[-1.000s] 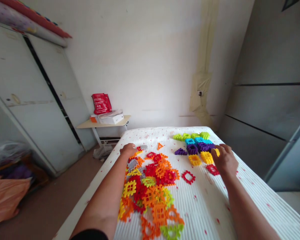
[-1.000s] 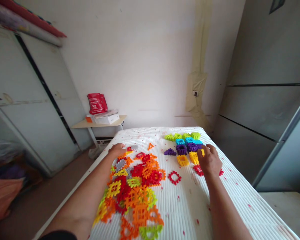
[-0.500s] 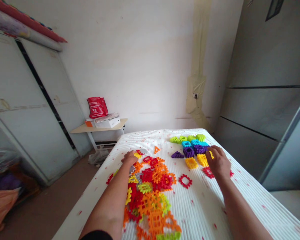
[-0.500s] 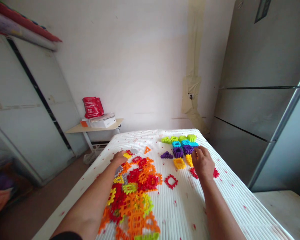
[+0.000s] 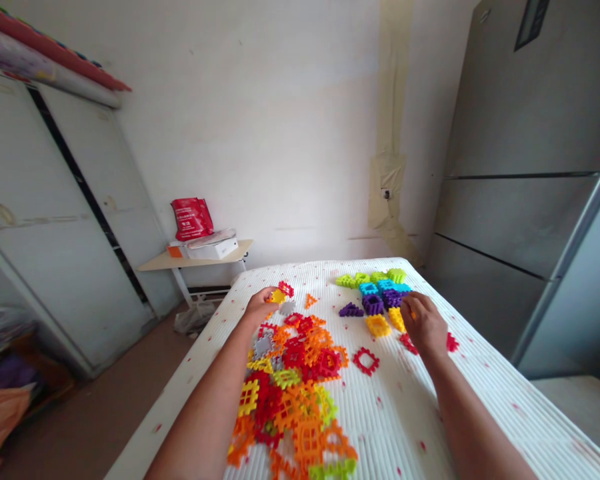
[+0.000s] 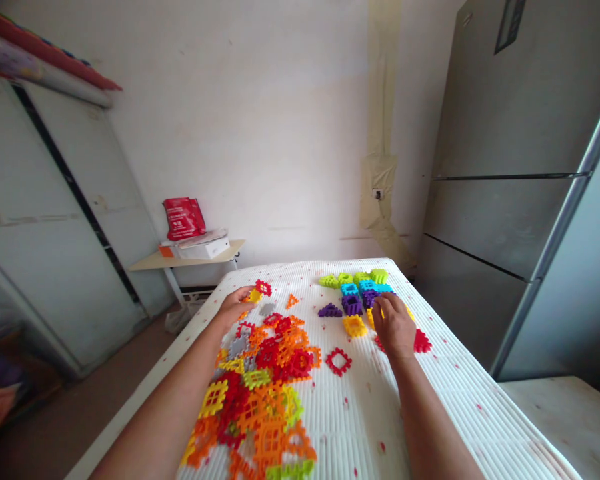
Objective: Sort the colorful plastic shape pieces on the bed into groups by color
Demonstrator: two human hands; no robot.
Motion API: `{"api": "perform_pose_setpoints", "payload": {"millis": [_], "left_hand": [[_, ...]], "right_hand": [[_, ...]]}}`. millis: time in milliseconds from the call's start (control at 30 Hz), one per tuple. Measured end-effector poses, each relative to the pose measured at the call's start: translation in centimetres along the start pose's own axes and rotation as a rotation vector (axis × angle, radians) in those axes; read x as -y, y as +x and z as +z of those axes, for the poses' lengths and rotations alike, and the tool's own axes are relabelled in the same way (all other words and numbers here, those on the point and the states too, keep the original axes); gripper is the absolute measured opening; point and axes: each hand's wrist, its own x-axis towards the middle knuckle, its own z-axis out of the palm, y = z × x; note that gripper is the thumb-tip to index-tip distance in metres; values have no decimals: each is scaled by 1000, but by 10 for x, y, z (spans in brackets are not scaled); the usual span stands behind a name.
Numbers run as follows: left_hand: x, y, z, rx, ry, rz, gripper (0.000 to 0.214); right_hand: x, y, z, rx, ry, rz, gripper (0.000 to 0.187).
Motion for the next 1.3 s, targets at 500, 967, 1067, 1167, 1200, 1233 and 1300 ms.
{"api": "perform_pose_setpoints", "payload": {"millis": [500, 967, 1067, 1167, 1200, 1233, 1300], "left_hand": [[-12, -76, 28, 89, -463, -82, 59], [-7, -97, 38, -103, 283, 125, 57], [-14, -103, 33, -99, 518, 130, 54], [-16, -105, 28, -71, 596, 142, 45], [-15, -106, 26, -68, 578, 149, 40], [-15, -107, 24, -72, 539, 151, 34], [-14, -108, 21, -98, 421, 142, 25]], "right_hand": [[27, -5, 0, 83, 106, -108, 25], [75, -18, 2, 193, 294, -347, 21], [84, -23, 4, 242, 321, -390, 22], [96, -29, 4, 307, 352, -433, 22], [100, -31, 4, 321, 357, -445, 21], [103, -32, 4, 331, 358, -455, 21], [108, -34, 4, 342, 357, -473, 20]]}}
